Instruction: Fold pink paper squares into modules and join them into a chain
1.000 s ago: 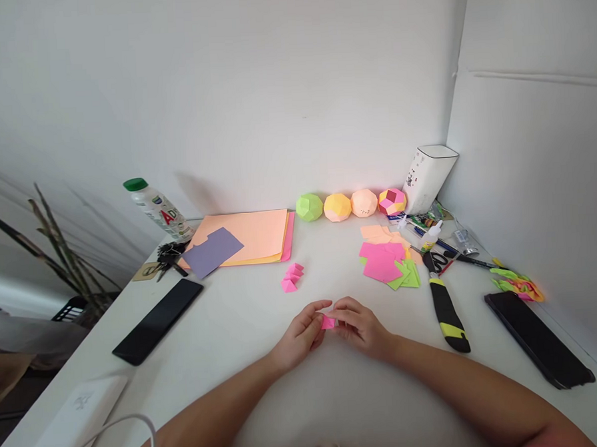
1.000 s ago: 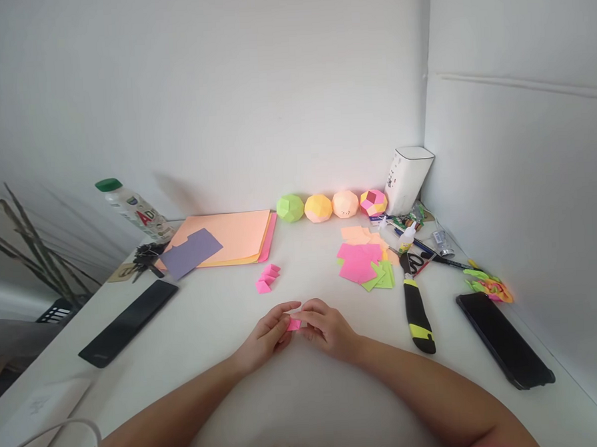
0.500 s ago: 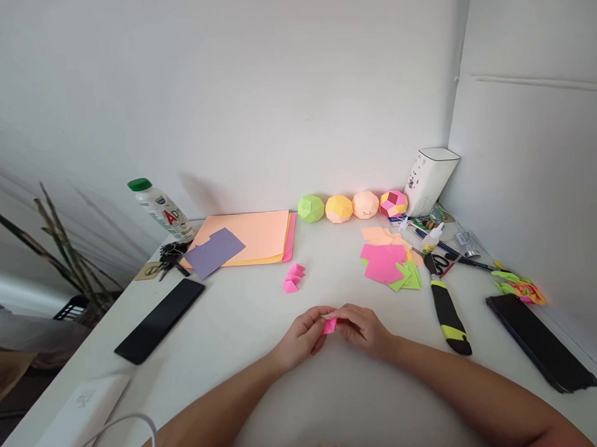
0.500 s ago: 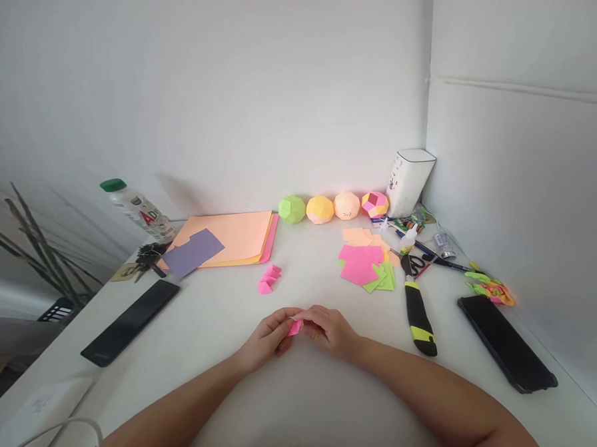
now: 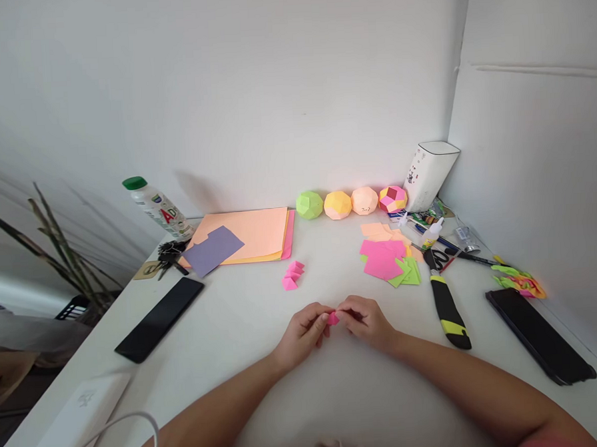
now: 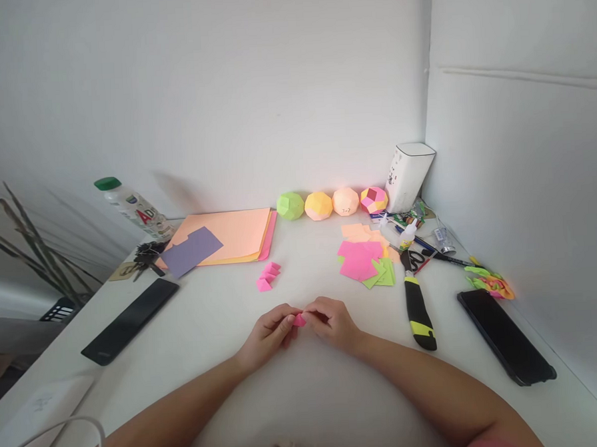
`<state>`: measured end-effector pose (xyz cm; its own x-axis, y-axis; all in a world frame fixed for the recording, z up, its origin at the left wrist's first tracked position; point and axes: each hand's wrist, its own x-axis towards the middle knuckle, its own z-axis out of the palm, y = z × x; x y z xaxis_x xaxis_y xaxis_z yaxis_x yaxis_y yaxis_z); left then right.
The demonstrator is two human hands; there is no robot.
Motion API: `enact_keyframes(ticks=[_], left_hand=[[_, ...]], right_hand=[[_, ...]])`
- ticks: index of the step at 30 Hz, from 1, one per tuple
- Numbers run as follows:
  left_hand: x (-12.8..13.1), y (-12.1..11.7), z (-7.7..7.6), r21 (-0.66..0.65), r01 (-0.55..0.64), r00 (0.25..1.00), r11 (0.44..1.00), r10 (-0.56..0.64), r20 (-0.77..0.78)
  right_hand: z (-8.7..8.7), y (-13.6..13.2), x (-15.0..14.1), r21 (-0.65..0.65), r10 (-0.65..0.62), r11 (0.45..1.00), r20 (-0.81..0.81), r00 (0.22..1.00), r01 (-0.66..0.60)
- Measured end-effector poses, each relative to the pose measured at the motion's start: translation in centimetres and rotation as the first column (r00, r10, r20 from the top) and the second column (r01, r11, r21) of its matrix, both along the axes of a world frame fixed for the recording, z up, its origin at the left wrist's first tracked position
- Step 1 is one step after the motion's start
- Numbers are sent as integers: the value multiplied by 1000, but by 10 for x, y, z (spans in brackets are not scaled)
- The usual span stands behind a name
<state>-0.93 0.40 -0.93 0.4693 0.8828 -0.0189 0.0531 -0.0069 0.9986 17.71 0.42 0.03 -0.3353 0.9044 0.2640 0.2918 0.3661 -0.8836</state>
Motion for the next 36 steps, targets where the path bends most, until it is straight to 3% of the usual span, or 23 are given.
enact_keyframes(ticks=[4, 7, 16, 23, 28, 30, 33, 35, 36], left_hand=[[0, 1, -3, -40, -11, 1000, 999, 11, 5], [0, 1, -2, -51, -29, 1000, 998, 30, 8], [3, 2, 1, -166, -156, 977, 974, 177, 116], [3, 4, -1, -175, -174, 969, 969, 200, 147], [8, 3, 2, -205, -248, 962, 947, 266, 65], [10, -1, 6, -112, -279, 959, 954, 283, 16], [13, -10, 11, 284, -241, 949, 928, 287, -133], [14, -17, 11, 487, -22, 946, 873, 175, -272], [15, -20, 11, 565, 126, 935, 815, 94, -343]], right_hand=[[-2, 1, 3, -220, 57, 973, -76, 995, -73], [-3, 3, 5, -296, 77, 949, -129, 989, -112], [-3, 6, 5, -353, 58, 927, -188, 981, -122], [-4, 7, 6, -400, -8, 914, -178, 984, -65], [-4, 9, 7, -419, -39, 907, -188, 981, -44], [-5, 10, 8, -420, -78, 908, -192, 978, -10], [-6, 14, 11, -429, -138, 903, -216, 967, 33], [-5, 17, 12, -433, -195, 898, -233, 953, 77], [-4, 18, 11, -436, -214, 895, -231, 949, 96]])
